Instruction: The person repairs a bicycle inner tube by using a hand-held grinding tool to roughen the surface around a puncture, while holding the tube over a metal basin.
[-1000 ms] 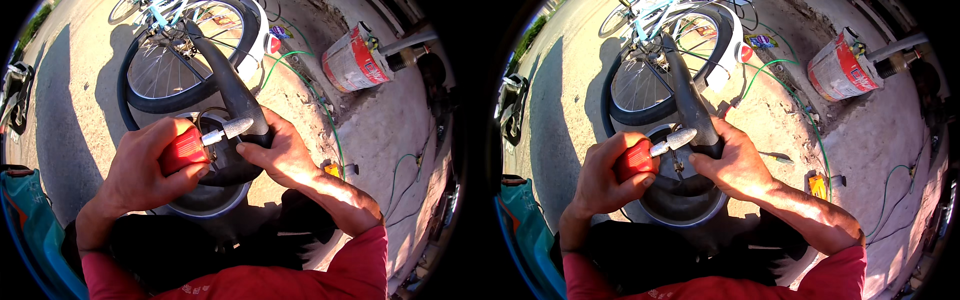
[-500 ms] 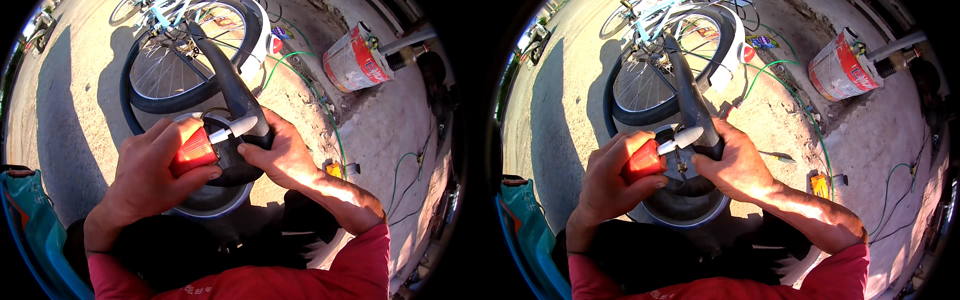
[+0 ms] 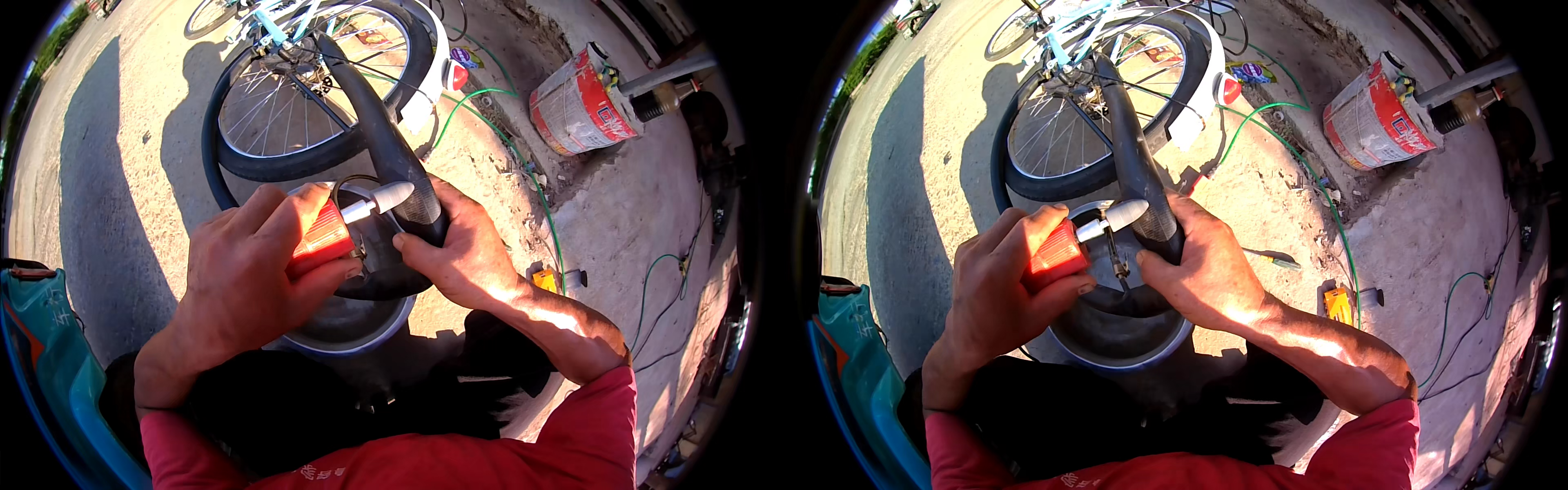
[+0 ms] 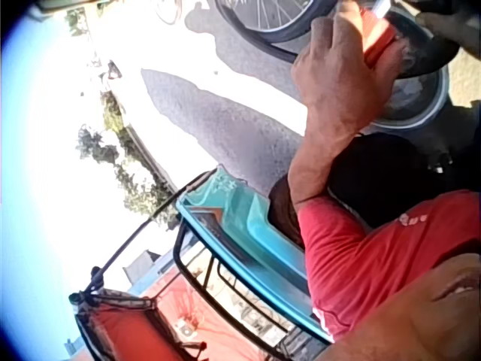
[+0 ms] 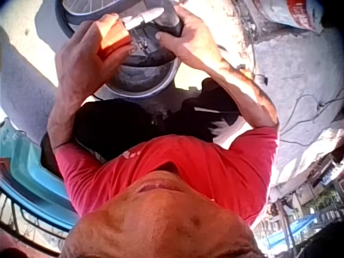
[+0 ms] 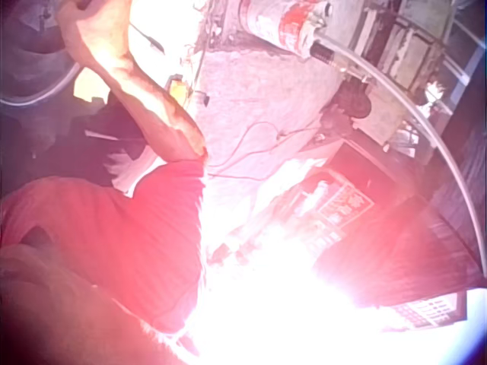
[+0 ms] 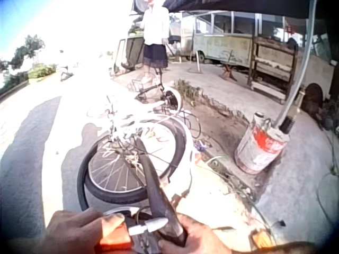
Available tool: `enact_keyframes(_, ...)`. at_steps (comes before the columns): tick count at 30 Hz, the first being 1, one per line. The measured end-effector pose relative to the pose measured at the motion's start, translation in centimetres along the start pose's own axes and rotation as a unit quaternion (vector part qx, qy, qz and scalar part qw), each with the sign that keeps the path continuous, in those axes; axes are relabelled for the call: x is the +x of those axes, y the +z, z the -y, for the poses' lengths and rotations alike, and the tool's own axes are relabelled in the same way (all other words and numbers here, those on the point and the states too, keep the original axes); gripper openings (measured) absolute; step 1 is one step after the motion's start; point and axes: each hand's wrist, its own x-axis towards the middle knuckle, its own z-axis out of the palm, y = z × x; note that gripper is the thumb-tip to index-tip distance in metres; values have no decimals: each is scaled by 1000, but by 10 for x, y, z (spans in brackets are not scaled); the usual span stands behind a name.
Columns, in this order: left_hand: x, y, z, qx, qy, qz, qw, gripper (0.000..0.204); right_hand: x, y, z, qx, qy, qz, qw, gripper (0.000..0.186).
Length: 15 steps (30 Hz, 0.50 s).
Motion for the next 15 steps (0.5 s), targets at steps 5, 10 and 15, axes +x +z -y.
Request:
enact_keyframes(5, -1, 1, -3, -20, 26, 8, 999, 65, 1, -1, 1, -28, -1, -2, 1000, 41)
enact_keyframes(10, -1, -1, -3, -1, 10, 13, 1000, 65, 0, 3, -3, -16, -7, -5, 1000, 45)
enact_keyframes(15, -2, -3, -3, 3, 15, 14, 1000, 65, 1, 2, -1, -39, -32, 0, 999, 49)
